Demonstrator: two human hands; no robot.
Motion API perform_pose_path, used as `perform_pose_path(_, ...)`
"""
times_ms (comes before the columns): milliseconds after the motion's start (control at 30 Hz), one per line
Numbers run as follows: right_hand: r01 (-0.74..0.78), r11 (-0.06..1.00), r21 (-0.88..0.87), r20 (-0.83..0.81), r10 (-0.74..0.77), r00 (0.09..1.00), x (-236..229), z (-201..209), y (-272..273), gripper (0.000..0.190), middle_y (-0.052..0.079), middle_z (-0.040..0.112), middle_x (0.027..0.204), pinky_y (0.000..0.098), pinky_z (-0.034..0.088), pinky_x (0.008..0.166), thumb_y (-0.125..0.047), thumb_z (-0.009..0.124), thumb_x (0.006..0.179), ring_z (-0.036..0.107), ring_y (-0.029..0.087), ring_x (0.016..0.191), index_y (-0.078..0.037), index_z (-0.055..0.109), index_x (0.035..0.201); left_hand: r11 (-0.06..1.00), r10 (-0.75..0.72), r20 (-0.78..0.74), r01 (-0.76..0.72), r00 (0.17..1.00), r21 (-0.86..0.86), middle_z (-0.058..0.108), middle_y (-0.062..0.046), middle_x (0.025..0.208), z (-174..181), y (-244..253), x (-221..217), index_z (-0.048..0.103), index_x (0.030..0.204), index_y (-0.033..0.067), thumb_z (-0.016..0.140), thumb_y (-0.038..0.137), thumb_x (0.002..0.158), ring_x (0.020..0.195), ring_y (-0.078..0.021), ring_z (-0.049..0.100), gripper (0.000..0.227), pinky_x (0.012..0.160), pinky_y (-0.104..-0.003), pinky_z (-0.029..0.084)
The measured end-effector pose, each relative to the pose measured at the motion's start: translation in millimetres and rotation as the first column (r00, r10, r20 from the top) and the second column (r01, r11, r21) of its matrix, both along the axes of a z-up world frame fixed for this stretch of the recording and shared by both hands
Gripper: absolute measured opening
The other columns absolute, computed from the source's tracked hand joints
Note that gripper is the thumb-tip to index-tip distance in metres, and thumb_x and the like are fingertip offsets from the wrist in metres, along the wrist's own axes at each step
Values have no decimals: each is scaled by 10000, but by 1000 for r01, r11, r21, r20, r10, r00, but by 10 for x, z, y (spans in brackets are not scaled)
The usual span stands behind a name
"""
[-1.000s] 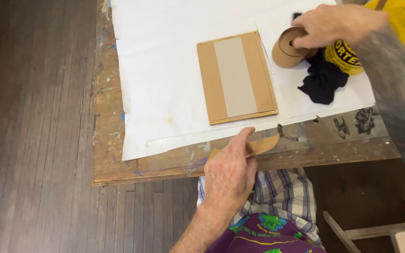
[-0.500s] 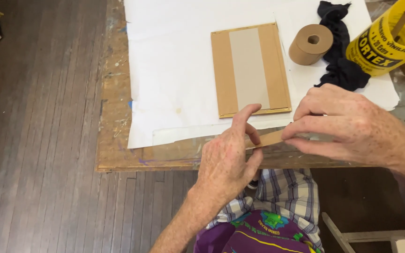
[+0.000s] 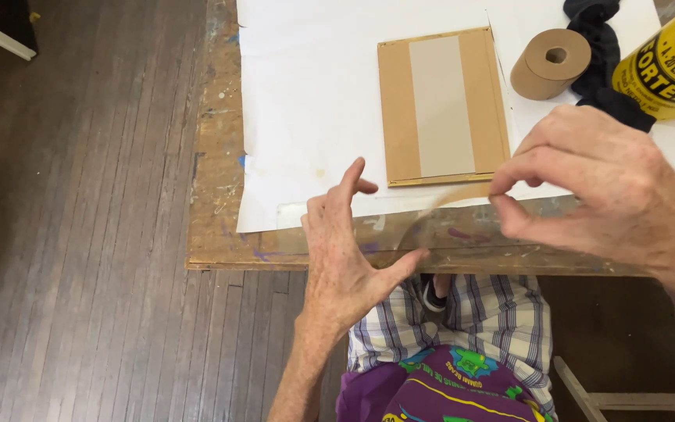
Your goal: Applying adhesive paper tape to the back of a picture frame using a foam brush and smoothing it with a cloth.
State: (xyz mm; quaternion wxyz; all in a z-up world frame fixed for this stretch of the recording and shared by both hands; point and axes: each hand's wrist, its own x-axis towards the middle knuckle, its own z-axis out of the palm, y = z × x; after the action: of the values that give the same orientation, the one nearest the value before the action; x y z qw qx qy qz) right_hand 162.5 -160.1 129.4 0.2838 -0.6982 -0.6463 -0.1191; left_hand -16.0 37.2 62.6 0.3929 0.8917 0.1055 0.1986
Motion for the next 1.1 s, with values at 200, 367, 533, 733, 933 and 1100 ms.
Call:
perform_pose_path(200, 147, 989, 20, -124, -144, 982, -60, -63, -77, 153, 82, 632, 747, 296, 428, 641, 145, 759, 830, 540, 181, 681, 6, 697, 817, 981, -25, -9, 22, 1000, -192, 614, 30, 1206, -244, -14, -39, 348, 1546, 152, 812, 335, 801, 1116, -197, 495, 896, 976, -380, 436)
perform_pose_path(367, 281, 960, -2, -304, -269, 914, -79, -205, -181, 134, 75, 581, 738, 282, 400, 641, 118, 741, 792, 494, 191, 708, -7, 694, 808, 966, -3, 38, 12, 999, -259, 655, 74, 1036, -353, 25, 45, 425, 1482, 151, 792, 210, 840, 1102, -147, 565, 742, 992, -346, 443)
perform_pose_path(533, 338, 939, -66, -444, -331, 833, -15, -330, -286, 121, 84, 569, 751, 268, 395, 668, 116, 693, 820, 487, 174, 705, -2, 669, 815, 899, -95, 98, 128, 991, -419, 658, 56, 942, -428, 163, 167, 421, 1483, 117, 693, 102, 869, 865, -83, 545, 672, 803, -277, 401)
perform_pose_path(733, 401, 888, -224, -734, -424, 530, 77, -433, -333, 86, 89, 632, 826, 229, 486, 759, 109, 638, 901, 538, 143, 765, 43, 664, 852, 868, -155, 86, 177, 984, -465, 633, 51, 874, -338, 324, 408, 427, 1472, 85, 682, 80, 888, 847, -78, 533, 637, 822, -268, 409)
perform_pose_path(933, 430, 712, -555, -743, -657, 128, 315, -716, -172, 101, 47, 650, 787, 246, 451, 689, -113, 792, 944, 522, 118, 706, -35, 731, 965, 779, -147, -138, 28, 980, -627, 662, 58, 820, -361, 489, 825, 468, 1447, 106, 706, 69, 838, 700, -77, 383, 655, 715, -234, 377)
perform_pose_path(1100, 421, 685, -594, -743, -668, 38, 463, -935, -93, 111, 39, 705, 782, 200, 401, 596, -165, 781, 963, 536, 70, 665, -82, 713, 938, 808, -216, -263, 21, 940, -589, 616, 67, 793, -545, 613, 1063, 469, 1428, 143, 718, 93, 831, 643, -66, 391, 649, 687, -226, 416)
